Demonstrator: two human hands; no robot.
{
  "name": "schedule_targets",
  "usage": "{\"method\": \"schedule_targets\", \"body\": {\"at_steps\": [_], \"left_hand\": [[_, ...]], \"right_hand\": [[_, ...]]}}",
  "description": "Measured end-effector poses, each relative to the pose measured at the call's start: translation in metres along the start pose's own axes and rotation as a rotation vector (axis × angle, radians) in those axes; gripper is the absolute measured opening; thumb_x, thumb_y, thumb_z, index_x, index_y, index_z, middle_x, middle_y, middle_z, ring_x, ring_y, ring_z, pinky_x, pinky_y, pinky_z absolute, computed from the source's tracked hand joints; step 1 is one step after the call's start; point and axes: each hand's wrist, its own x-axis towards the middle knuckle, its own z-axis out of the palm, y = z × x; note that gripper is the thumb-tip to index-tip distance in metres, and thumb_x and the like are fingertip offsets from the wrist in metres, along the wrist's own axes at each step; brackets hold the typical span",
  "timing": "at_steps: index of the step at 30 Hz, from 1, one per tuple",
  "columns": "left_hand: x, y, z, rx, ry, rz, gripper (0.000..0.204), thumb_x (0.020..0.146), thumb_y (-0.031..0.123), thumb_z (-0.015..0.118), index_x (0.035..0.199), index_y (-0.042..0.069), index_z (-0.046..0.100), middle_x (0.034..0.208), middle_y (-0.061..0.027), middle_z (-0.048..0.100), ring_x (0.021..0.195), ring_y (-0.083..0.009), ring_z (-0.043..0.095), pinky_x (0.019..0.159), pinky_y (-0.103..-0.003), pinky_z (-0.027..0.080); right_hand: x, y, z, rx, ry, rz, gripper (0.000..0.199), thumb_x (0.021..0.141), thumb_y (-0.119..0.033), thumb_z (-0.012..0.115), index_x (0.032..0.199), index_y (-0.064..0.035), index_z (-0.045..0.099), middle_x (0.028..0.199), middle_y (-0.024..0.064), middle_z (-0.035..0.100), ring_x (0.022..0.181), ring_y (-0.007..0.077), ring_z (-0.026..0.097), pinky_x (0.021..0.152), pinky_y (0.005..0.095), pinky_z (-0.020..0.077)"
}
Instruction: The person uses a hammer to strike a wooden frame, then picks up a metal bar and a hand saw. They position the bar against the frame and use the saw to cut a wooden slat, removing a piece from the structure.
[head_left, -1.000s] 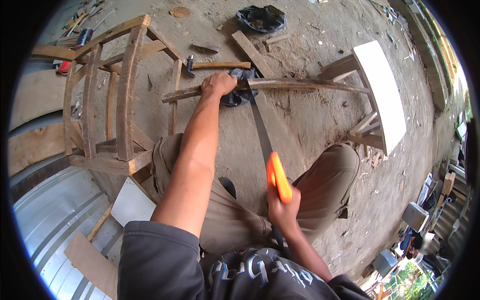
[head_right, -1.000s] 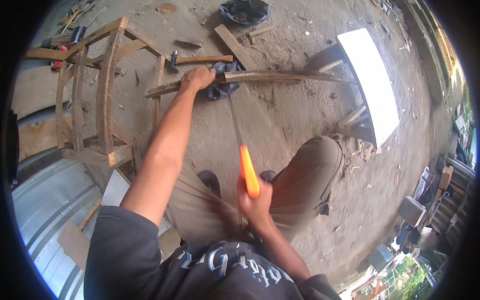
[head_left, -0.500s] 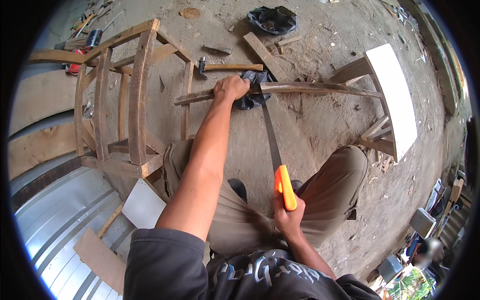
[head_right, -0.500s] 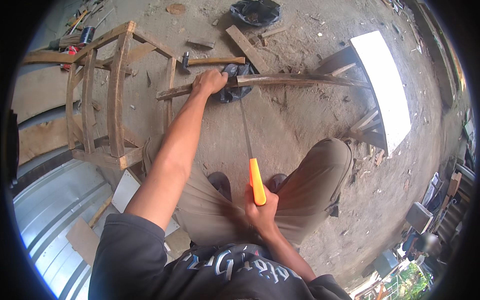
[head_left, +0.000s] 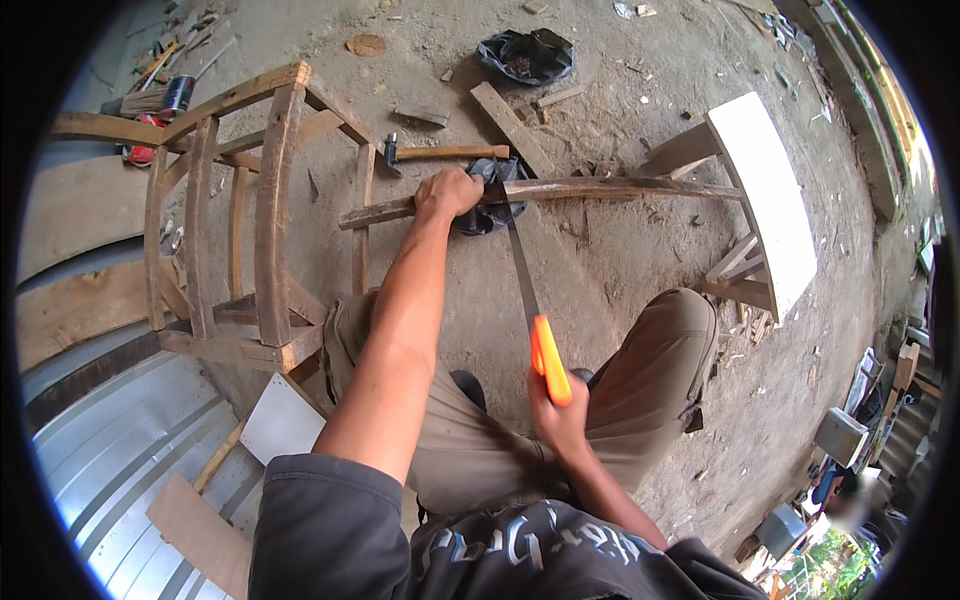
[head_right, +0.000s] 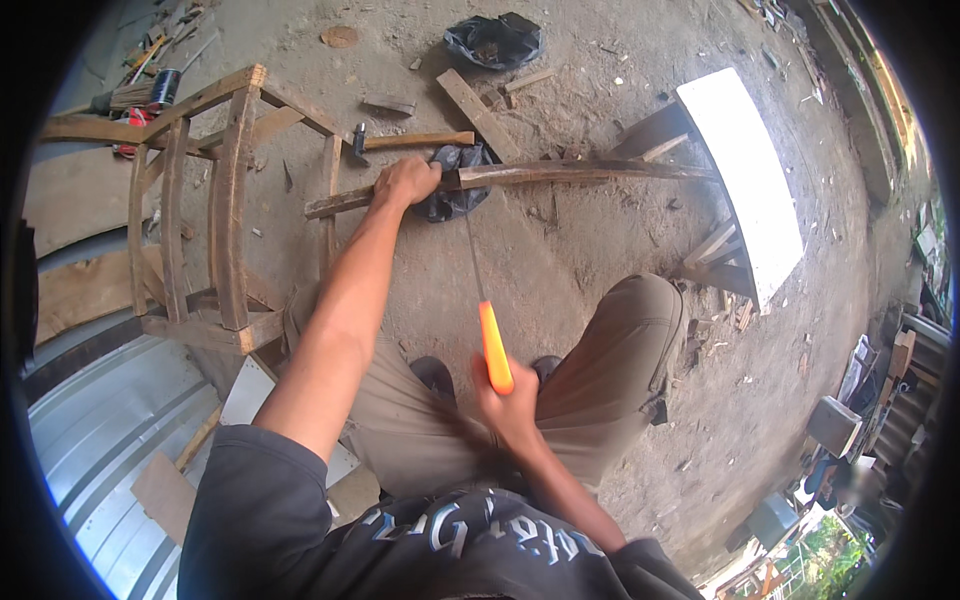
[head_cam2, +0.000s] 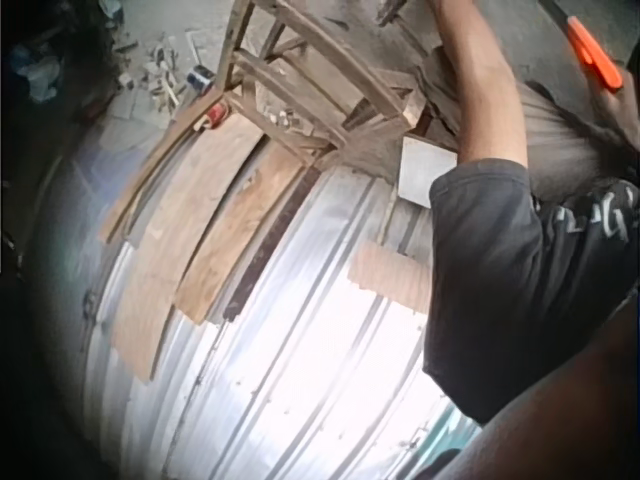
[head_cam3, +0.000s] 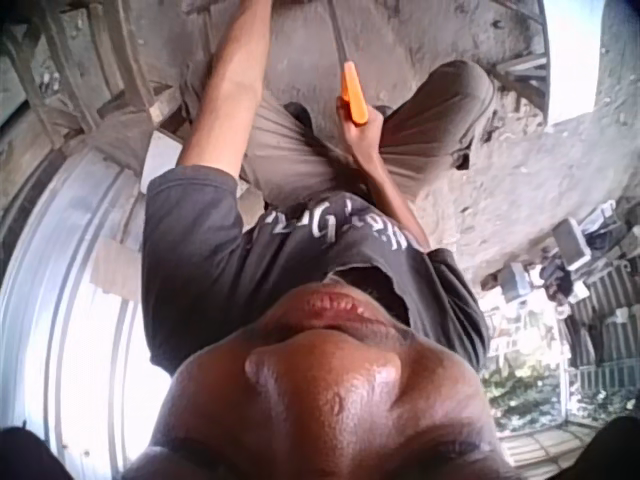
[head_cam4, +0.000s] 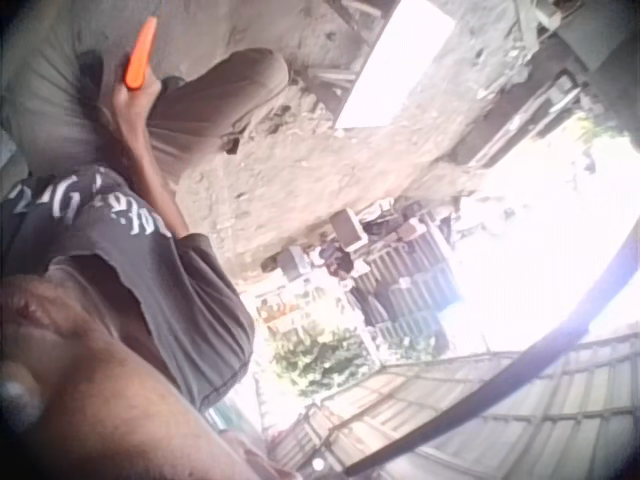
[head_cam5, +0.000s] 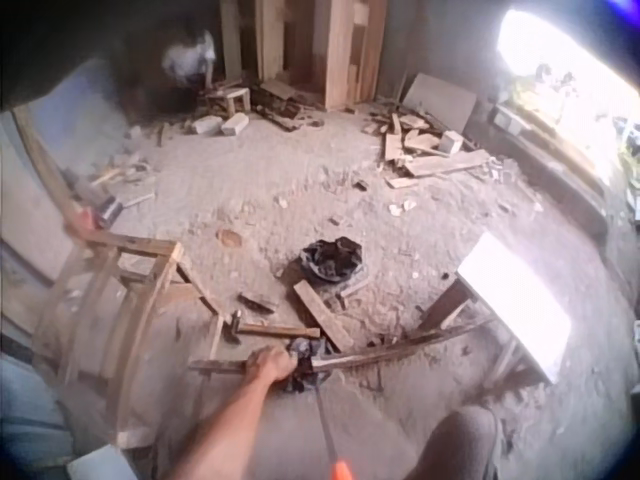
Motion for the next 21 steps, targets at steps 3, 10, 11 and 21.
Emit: {"method": "schedule_targets", "body": {"at_steps": [3,10,11,21], "left_hand": [[0.0,0.005,-0.001,-0.008,-0.014,0.016,0.056,0.091,0.042,0.041,0.11,-0.002,0.069,0.119,-0.0283,0.062,0.114,-0.041,0.06,0.1,-0.047,0.045],[0.0,0.004,0.001,0.0,0.003,0.046,0.052,0.092,0.04,0.042,0.111,0.0,0.069,0.119,-0.0259,0.063,0.114,-0.0409,0.06,0.098,-0.048,0.046],[-0.006,0.002,0.008,0.01,-0.014,0.041,0.052,0.091,0.04,0.042,0.111,0.0,0.069,0.12,-0.0258,0.063,0.114,-0.041,0.06,0.098,-0.048,0.046],[0.003,0.001,0.005,0.05,0.027,0.003,0.053,0.09,0.043,0.043,0.112,0.004,0.07,0.119,-0.0228,0.065,0.114,-0.0354,0.062,0.097,-0.044,0.048]], "right_hand": [[-0.02,-0.008,-0.012,0.027,0.032,0.053,0.017,0.091,-0.009,0.065,0.082,0.0048,0.064,0.06,0.0008,0.052,0.061,0.0045,0.048,0.054,0.0263,0.0419],[0.098,-0.014,0.042,0.104,0.116,-0.031,0.036,0.093,-0.02,0.067,0.068,0.0019,0.053,0.056,-0.0035,0.039,0.057,0.0049,0.037,0.047,0.0295,0.0317],[0.097,-0.008,0.046,0.083,0.125,-0.087,0.036,0.093,-0.02,0.067,0.068,0.0019,0.053,0.056,-0.0033,0.039,0.057,0.0049,0.037,0.047,0.0296,0.0317],[0.003,0.0,-0.009,-0.034,0.121,-0.063,0.027,0.091,-0.012,0.064,0.069,0.003,0.057,0.054,-0.001,0.046,0.056,0.0045,0.043,0.048,0.0285,0.0375]]}}
